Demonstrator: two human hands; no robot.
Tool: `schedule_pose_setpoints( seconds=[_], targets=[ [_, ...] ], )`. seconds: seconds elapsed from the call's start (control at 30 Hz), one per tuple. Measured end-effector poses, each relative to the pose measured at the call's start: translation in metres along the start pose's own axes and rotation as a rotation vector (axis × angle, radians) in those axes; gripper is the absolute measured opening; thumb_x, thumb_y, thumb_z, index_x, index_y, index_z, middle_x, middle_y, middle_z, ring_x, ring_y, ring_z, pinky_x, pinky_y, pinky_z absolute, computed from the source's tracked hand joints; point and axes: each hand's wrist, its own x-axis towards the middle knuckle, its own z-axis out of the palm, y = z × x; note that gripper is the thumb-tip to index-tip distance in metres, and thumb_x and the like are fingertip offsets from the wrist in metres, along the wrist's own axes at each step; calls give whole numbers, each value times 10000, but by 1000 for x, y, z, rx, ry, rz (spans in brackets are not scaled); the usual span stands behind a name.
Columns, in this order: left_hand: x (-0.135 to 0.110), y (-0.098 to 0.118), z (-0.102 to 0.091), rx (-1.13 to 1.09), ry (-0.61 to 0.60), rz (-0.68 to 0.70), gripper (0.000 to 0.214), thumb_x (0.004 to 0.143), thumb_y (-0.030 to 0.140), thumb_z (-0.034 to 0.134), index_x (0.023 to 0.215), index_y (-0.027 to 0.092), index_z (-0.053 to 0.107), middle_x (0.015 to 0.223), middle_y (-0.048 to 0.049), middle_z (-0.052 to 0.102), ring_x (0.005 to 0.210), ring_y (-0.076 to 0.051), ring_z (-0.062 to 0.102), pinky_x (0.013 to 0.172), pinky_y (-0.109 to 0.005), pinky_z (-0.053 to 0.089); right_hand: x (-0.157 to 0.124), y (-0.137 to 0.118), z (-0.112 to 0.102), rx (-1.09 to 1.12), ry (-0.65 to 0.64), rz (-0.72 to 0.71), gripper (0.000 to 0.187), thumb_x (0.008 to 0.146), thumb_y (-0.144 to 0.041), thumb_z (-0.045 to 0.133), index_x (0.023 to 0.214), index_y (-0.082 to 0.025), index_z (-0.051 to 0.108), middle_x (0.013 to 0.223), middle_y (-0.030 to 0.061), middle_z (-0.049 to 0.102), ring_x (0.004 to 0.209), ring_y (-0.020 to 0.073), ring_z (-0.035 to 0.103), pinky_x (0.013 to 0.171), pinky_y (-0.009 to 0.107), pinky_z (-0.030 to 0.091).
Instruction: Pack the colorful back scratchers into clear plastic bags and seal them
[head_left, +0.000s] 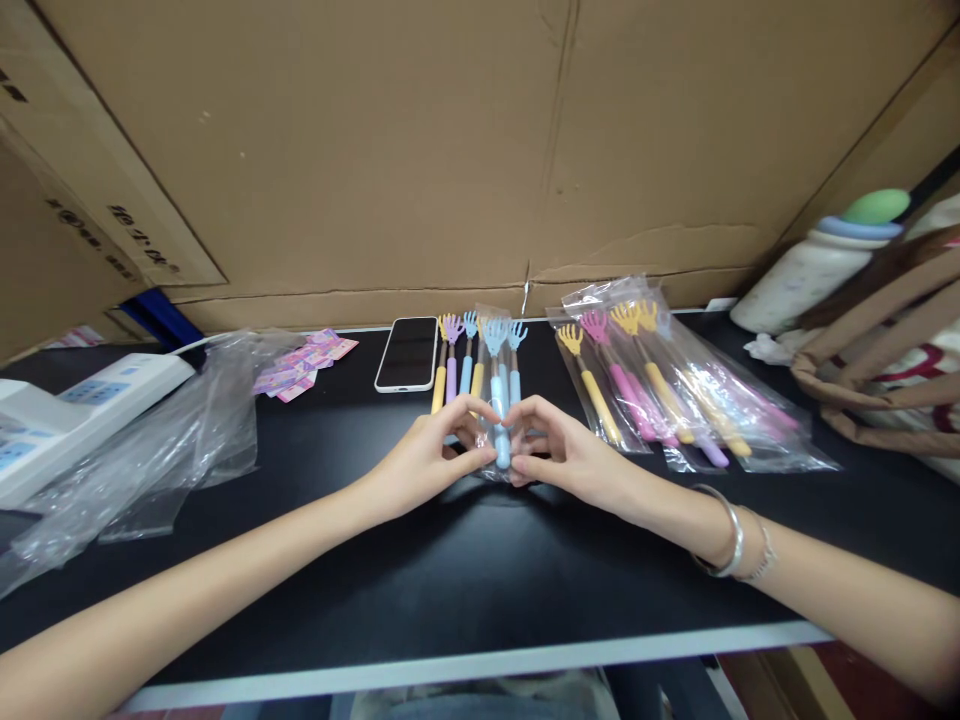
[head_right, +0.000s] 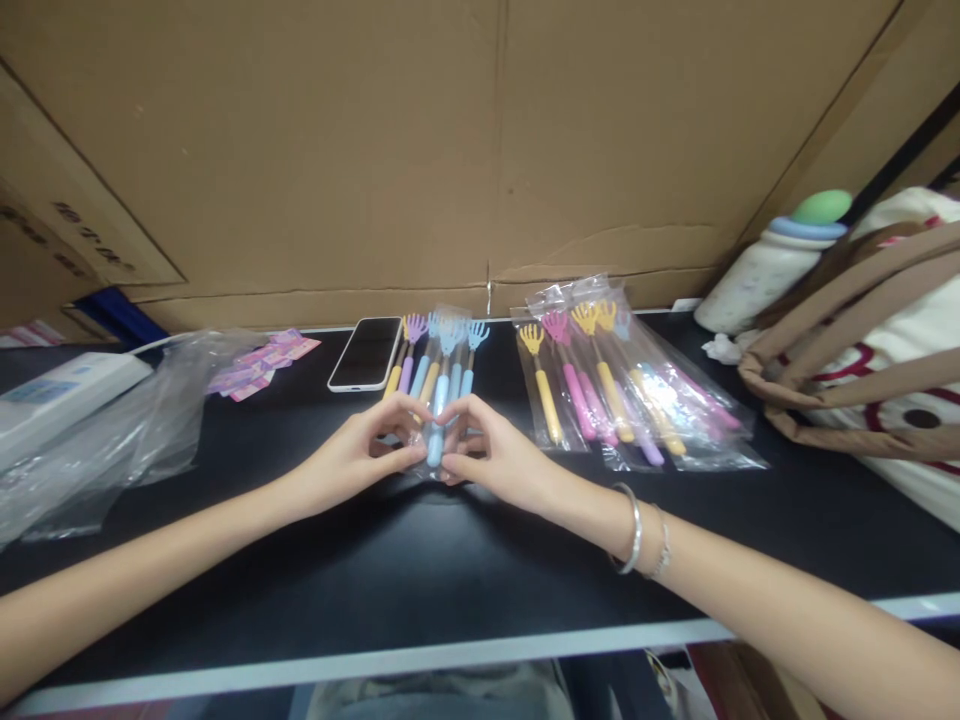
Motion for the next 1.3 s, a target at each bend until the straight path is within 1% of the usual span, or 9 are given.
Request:
schedule_pose_setpoints(
  seconds=[0.13,0.33,0.5,0.77,0.9,1.0,1.1,1.23,1.3],
  targets=[
    [11,-1,-25,113,18,93,219,845,285,566,1036,198,502,788,-1,635,776,-142,627,681,-242,500,-1,-3,0,0,17,-50,324,773,-309,674,968,-216,432,825,-33,497,716,102,591,704,303,544],
    [41,-24,-97,684,346,195,220,909,283,420,1066,178,532,1024,-65,661,997,-211,569,918,-384,415,-1,-1,2,-7,26,-23,289,770,-284,663,937,-209,439,812,-40,463,702,94,588,686,279,534],
    [57,-55,-124,906,285,111,286,907,232,316,1110,171,509,1151,-78,620,1115,-228,476,970,-387,366,1,1,3,10,35,-5,300,764,-279,658,947,-214,429,820,-38,464,680,92,572,655,278,524],
    [64,-75,-126,929,221,45,319,923,327,301,1119,175,503,1187,-89,598,1134,-254,473,984,-429,339,2,5,0,32,36,4,311,738,-270,670,945,-216,444,802,-41,470,667,92,559,624,266,526],
    [55,-58,-117,893,273,124,310,920,323,328,1116,165,509,1170,-92,593,1134,-235,476,968,-376,365,2,4,0,47,38,21,303,747,-262,666,952,-211,450,802,-43,480,665,87,572,633,260,525],
    [40,-32,-98,805,302,153,276,918,334,350,956,165,566,957,-63,644,914,-205,569,829,-320,425,1,2,0,75,45,34,301,745,-263,674,946,-209,457,771,-49,482,667,89,567,645,268,531],
    [19,-4,-72,601,98,62,316,914,377,378,798,163,579,735,-12,634,667,-147,573,640,-241,426,1,0,0,105,71,60,303,732,-255,689,939,-206,472,754,-47,484,684,92,547,668,282,542],
    [-4,18,-41,285,-271,-119,386,923,461,371,893,169,621,666,3,616,576,-110,553,540,-192,423,1,-2,0,189,96,77,310,724,-226,698,950,-202,488,789,-38,501,732,96,555,745,314,551],
    [-8,18,-32,162,-374,-169,422,927,493,347,960,163,609,698,-13,637,561,-100,541,527,-185,433,0,-2,0,223,99,59,309,725,-214,696,960,-204,496,806,-38,502,741,95,563,763,318,549]
  ],
)
